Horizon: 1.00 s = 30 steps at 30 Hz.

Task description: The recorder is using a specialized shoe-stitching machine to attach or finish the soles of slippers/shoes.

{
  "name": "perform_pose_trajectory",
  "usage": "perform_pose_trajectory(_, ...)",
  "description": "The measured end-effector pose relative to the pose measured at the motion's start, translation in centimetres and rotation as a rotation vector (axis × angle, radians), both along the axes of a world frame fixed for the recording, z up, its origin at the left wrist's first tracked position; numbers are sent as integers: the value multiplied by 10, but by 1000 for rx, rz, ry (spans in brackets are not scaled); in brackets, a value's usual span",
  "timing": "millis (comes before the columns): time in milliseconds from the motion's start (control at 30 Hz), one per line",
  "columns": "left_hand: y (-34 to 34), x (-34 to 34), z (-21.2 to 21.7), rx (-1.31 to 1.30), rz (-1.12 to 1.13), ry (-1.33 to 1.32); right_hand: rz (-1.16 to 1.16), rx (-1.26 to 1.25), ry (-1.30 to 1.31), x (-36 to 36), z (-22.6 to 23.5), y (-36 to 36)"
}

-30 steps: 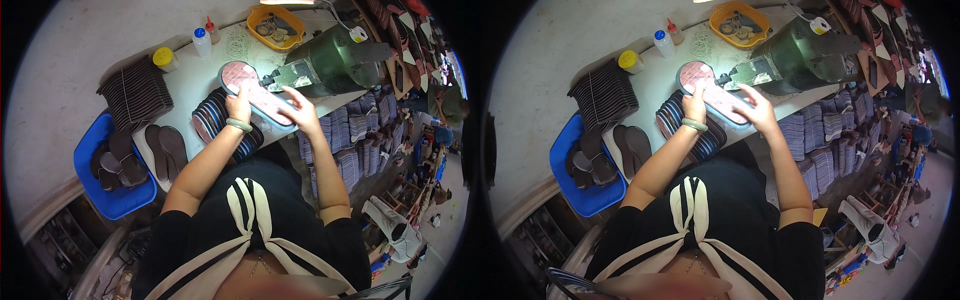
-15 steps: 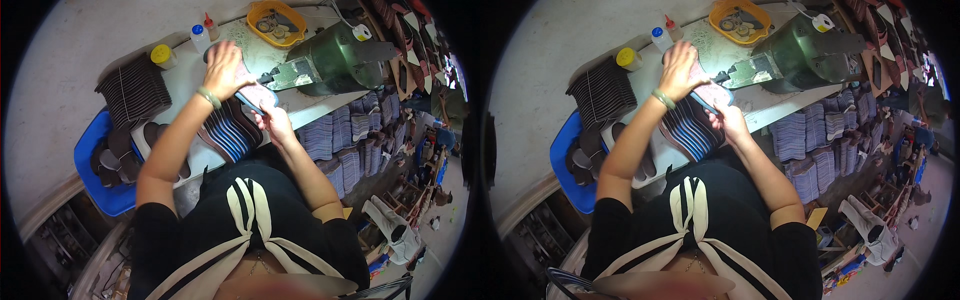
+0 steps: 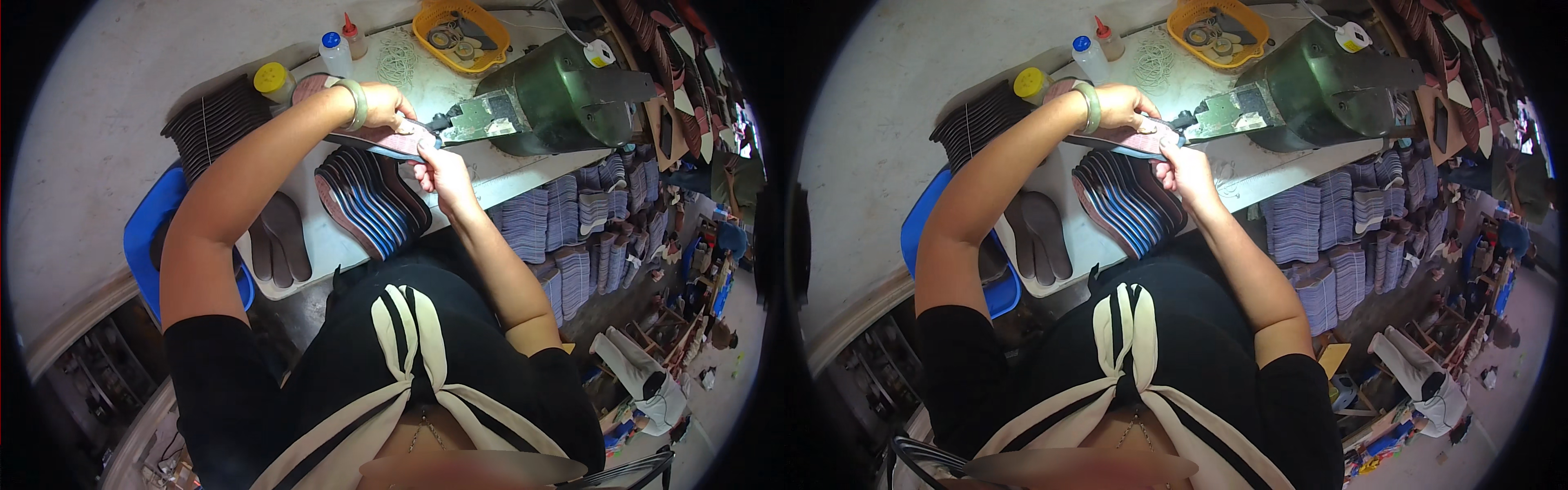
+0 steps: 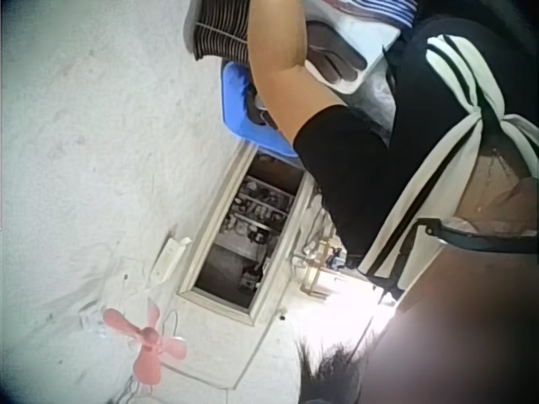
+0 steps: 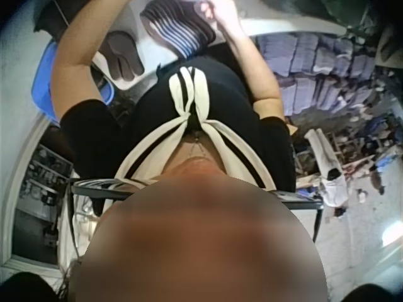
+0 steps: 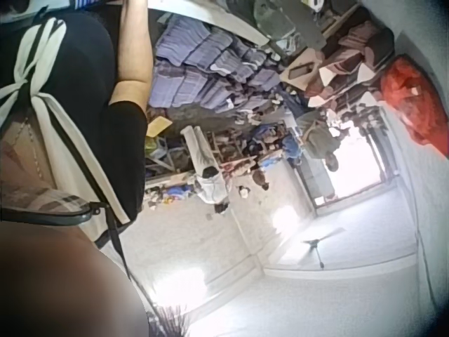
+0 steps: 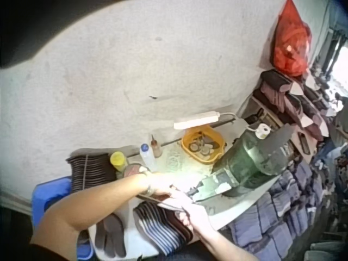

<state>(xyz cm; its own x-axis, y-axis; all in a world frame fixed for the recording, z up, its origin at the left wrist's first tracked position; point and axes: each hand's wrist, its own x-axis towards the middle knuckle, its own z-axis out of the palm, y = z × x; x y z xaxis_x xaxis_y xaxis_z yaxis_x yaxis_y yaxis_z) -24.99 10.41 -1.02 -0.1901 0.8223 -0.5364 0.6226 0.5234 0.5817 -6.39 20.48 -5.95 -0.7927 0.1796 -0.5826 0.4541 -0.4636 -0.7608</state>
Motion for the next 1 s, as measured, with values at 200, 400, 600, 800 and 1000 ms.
perform_pose_trajectory(200,-11,19,-9,22,179,-81,111,83,21,2,0,18)
perform_pose_trajectory(400,-21,40,-23,95,321,-127,233,222,61,5,3,32)
perform_pose_trajectory(600,-26,61,-39,212,558,-254,116,133,90,21,-2,15)
perform_pose_trajectory(800,-24,80,-33,189,695,-115,61,35,100,60,3,-7)
perform_pose_trajectory(1000,-19,95,-32,229,887,-368,318,-235,154,126,27,-20)
